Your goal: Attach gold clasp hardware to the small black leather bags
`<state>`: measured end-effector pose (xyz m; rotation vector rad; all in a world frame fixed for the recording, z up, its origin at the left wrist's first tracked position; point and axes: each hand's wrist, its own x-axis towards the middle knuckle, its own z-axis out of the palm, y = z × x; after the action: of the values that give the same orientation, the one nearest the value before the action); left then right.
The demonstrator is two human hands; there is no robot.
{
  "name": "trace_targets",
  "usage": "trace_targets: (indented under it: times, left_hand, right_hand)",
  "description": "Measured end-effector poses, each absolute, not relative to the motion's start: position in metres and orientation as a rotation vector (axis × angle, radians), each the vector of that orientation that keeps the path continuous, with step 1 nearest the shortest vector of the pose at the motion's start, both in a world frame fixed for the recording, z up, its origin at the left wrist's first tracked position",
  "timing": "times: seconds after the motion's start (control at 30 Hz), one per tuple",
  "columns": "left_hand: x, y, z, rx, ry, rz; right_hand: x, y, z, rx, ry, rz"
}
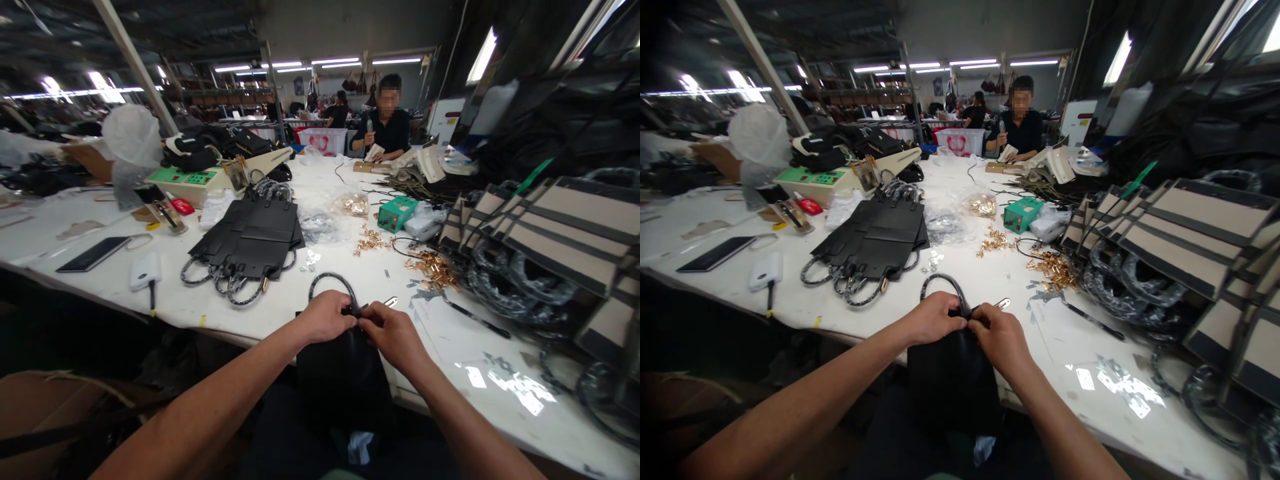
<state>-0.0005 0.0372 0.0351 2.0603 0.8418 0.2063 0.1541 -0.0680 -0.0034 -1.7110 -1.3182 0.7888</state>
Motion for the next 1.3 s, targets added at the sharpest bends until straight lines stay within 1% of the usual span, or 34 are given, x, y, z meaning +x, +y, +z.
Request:
trace_targets:
  times: [0.13,0.33,0.57,0.67,0.83,0.97,1.07,1.2,1.3]
  left_hand:
    - [-0.004,0.041,0.034,1.942,0.753,0.189]
    - [-0.007,0.042,0.038,1.873,0.703,0.193]
    - [-0.008,0.044,0.038,1.866,0.698,0.163]
    - [-0.010,0.054,0.038,1.917,0.747,0.099]
    - [-0.014,0.069,0.043,1.983,0.802,0.099]
    - [-0.018,0.068,0.047,2.013,0.841,0.136]
    - [-0.020,0.059,0.056,2.048,0.834,0.171]
    - [-0.017,0.032,0.078,2.141,0.722,0.223]
    - [-0.013,0.009,0.096,2.263,0.650,0.375]
  right_hand:
    - [0.161,-0.073,0.000,-1.595,-1.306,0.908]
    - [0.164,-0.081,0.004,-1.832,-1.324,0.562]
    - [0.156,-0.077,-0.005,-1.660,-1.262,0.794]
    - [0.156,-0.071,-0.008,-1.659,-1.250,0.782]
    - [0.146,-0.083,-0.014,-1.579,-1.128,0.814]
    - [0.123,-0.110,-0.029,-1.517,-0.992,0.641]
    - [0.109,-0.132,-0.040,-1.460,-0.839,0.605]
    - [0.100,-0.153,-0.045,-1.432,-0.670,0.702]
    - [0.098,-0.159,-0.043,-1.349,-0.774,0.788]
